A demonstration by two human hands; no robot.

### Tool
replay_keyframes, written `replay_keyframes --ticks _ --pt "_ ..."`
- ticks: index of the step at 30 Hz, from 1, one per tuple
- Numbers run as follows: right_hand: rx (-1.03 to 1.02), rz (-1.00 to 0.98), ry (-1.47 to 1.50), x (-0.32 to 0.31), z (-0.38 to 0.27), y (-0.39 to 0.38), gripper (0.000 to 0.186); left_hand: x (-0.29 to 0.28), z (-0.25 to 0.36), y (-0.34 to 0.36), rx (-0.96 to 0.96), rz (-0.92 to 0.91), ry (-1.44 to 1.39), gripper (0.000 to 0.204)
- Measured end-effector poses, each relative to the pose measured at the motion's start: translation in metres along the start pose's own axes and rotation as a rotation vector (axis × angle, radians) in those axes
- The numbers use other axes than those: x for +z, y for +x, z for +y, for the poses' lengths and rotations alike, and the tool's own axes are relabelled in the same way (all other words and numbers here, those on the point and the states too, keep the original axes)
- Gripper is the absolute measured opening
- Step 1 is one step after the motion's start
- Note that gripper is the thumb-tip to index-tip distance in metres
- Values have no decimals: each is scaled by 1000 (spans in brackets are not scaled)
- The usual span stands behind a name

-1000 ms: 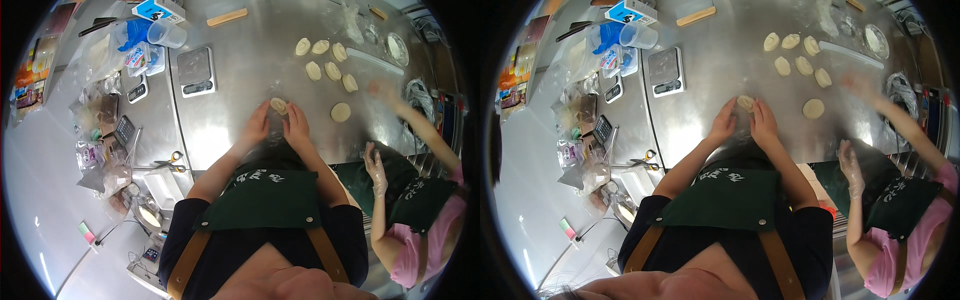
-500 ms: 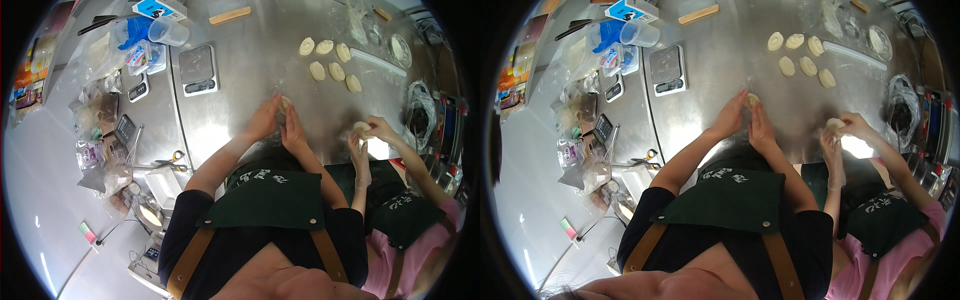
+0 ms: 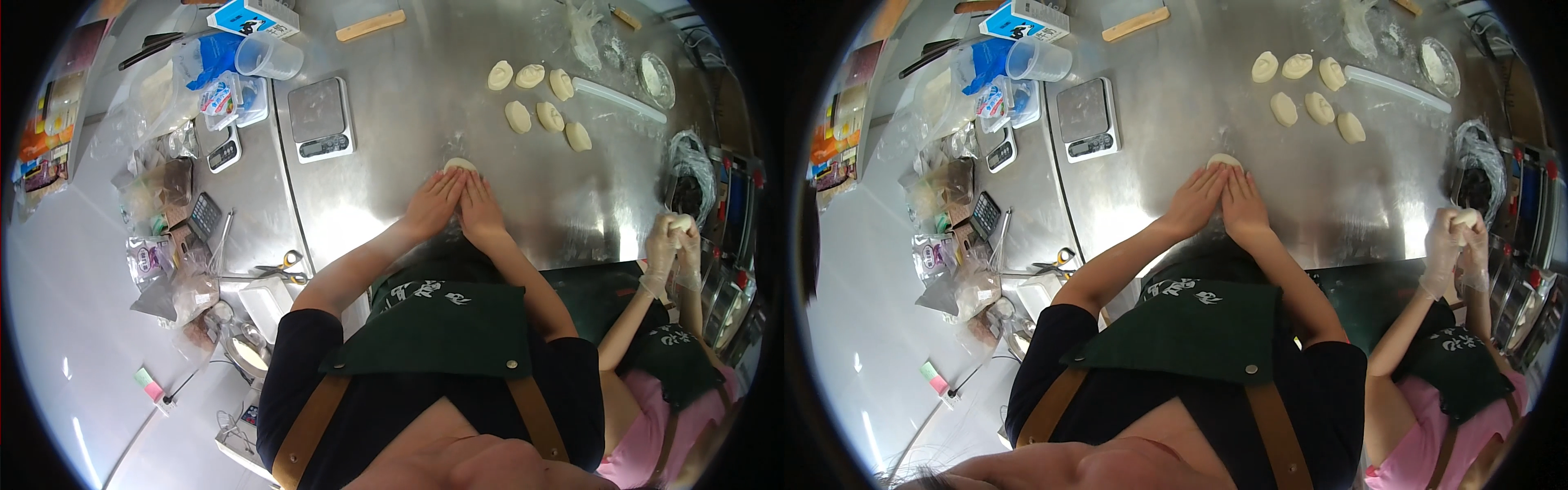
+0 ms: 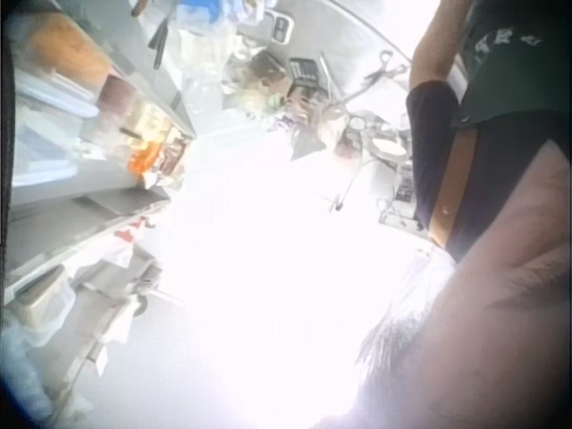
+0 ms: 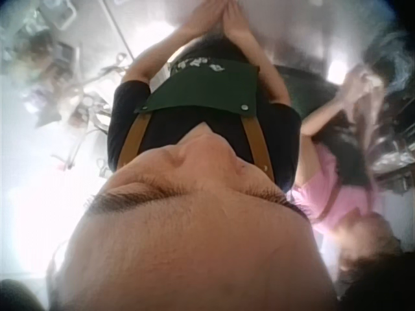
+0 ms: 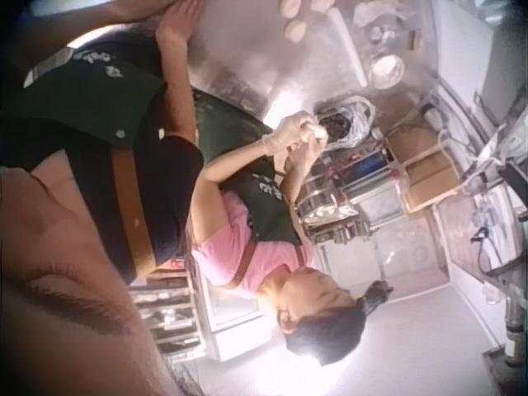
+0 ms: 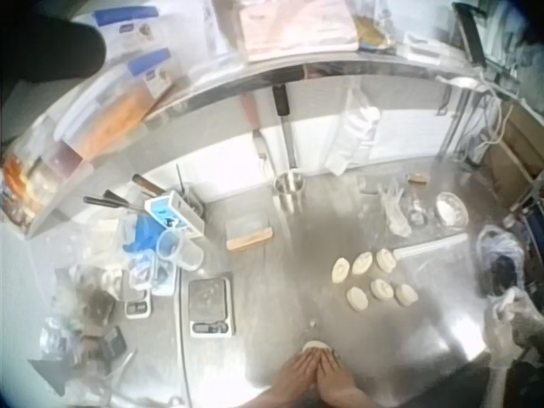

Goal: The person flattens pieces of dough on a metal counter by hand, weighs items using a digital scale, and washes a plastic cup in a sink under running water.

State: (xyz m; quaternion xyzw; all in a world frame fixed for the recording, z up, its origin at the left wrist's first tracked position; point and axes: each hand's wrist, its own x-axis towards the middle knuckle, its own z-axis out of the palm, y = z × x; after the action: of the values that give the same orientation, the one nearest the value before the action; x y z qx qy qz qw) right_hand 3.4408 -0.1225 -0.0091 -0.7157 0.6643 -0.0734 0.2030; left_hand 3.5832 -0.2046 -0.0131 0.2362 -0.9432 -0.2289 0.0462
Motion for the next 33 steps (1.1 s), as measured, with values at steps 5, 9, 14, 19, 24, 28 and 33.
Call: replay_keyframes --ticks 5,9,14,19,24,28,33 --pt "-21 149 52 6 5 10 60 3 3 6 -58 30 -82 57" --pt "-40 118 -6 9 8 7 79 12 1 2 -34 6 -28 57" --pt "16 10 98 2 -13 -6 74 15 5 -15 -51 20 -16 55" --pt "-12 16 0 13 -6 -5 81 9 3 -12 -52 -50 -7 58" --pt "101 210 272 9 -6 -11 65 -6 -7 10 -224 155 -194 53" --pt "584 512 861 25 7 -3 48 -4 -20 46 -549 197 -672 36" --pt "822 444 1370 41 18 10 38 -17 -23 72 -549 -103 -443 30"
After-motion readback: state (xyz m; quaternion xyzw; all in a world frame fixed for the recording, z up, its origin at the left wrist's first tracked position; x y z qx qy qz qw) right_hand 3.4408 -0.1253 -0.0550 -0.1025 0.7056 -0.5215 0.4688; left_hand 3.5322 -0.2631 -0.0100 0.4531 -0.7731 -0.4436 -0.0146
